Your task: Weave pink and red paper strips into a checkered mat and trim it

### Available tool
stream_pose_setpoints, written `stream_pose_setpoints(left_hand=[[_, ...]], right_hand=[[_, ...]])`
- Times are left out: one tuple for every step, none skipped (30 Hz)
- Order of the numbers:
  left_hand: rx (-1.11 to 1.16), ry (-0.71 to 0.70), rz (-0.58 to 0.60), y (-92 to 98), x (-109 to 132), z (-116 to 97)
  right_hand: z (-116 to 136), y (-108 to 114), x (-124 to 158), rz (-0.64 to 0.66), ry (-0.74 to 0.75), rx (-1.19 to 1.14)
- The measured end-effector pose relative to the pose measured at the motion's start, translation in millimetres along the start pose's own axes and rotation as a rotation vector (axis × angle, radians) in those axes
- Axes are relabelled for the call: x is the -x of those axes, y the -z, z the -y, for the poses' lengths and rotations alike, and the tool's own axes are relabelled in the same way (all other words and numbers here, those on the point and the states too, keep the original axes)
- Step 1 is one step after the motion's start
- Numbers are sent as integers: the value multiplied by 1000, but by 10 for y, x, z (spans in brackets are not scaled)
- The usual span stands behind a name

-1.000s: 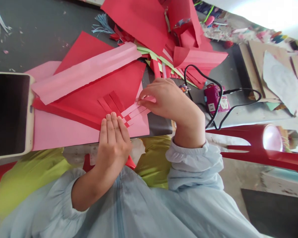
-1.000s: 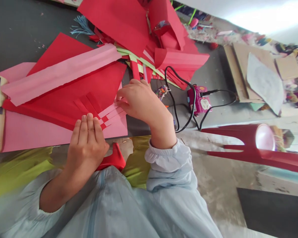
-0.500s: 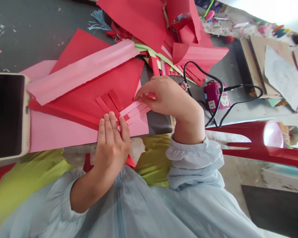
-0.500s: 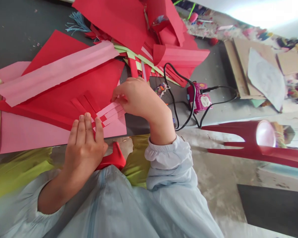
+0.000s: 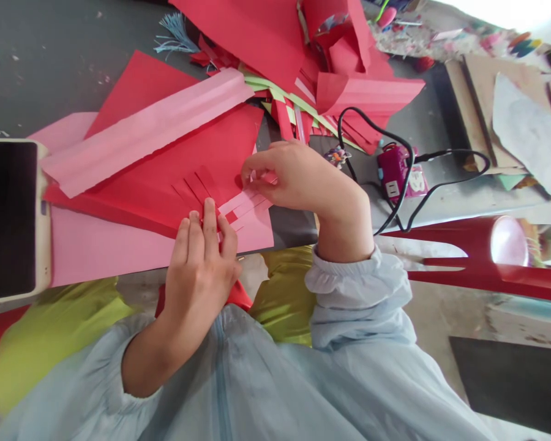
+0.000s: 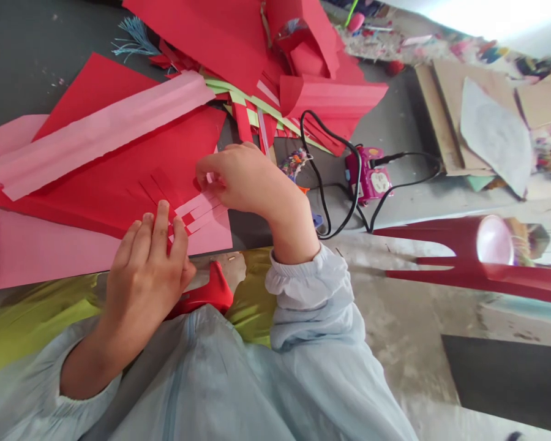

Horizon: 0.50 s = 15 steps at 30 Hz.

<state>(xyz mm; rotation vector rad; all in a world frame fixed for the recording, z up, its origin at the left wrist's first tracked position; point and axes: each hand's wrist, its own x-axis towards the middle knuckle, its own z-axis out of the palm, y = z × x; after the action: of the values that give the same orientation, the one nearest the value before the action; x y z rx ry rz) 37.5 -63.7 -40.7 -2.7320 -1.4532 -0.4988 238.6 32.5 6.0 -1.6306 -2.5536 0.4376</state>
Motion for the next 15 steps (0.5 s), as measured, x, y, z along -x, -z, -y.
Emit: stream_pose_setpoints(left_hand=[[-2, -12, 5, -3, -3, 10], [-6, -29, 11, -7, -5, 20], [-13, -44, 15, -11, -7, 29], [-25, -56, 16, -15, -8, 36], [-41, -68, 16, -18, -10, 40], [-60, -76, 14, -20, -12, 42], [-81, -81, 11, -19, -15, 41], [-99, -83, 9, -16, -19, 39], [-113, -83, 13, -11, -22, 35], [-124, -85, 21, -3, -26, 31], [-131, -88, 28, 7, -28, 28], [-134, -90, 40, 17, -30, 27], [-134, -96, 54, 26, -30, 27], [-132, -102, 68, 34, -29, 29], [-130, -110, 79, 39, -27, 33]], right_hand=[[-1, -3, 1, 0, 2, 3], [-2, -6, 1, -1, 3, 7], [-2, -9, 3, -4, 5, 12], [-1, -11, 4, -7, 9, 15], [0, -14, 6, -12, 11, 19], [1, -16, 8, -17, 13, 23], [1, -18, 9, -19, 15, 25], [2, -20, 11, -20, 16, 27], [1, -22, 12, -20, 16, 28], [0, -23, 13, -19, 15, 29], [-3, -23, 15, -18, 14, 28], [-6, -23, 17, -17, 14, 25], [-10, -23, 19, -18, 15, 22], [-15, -21, 22, -19, 18, 20], [-19, -19, 25, -18, 25, 18]])
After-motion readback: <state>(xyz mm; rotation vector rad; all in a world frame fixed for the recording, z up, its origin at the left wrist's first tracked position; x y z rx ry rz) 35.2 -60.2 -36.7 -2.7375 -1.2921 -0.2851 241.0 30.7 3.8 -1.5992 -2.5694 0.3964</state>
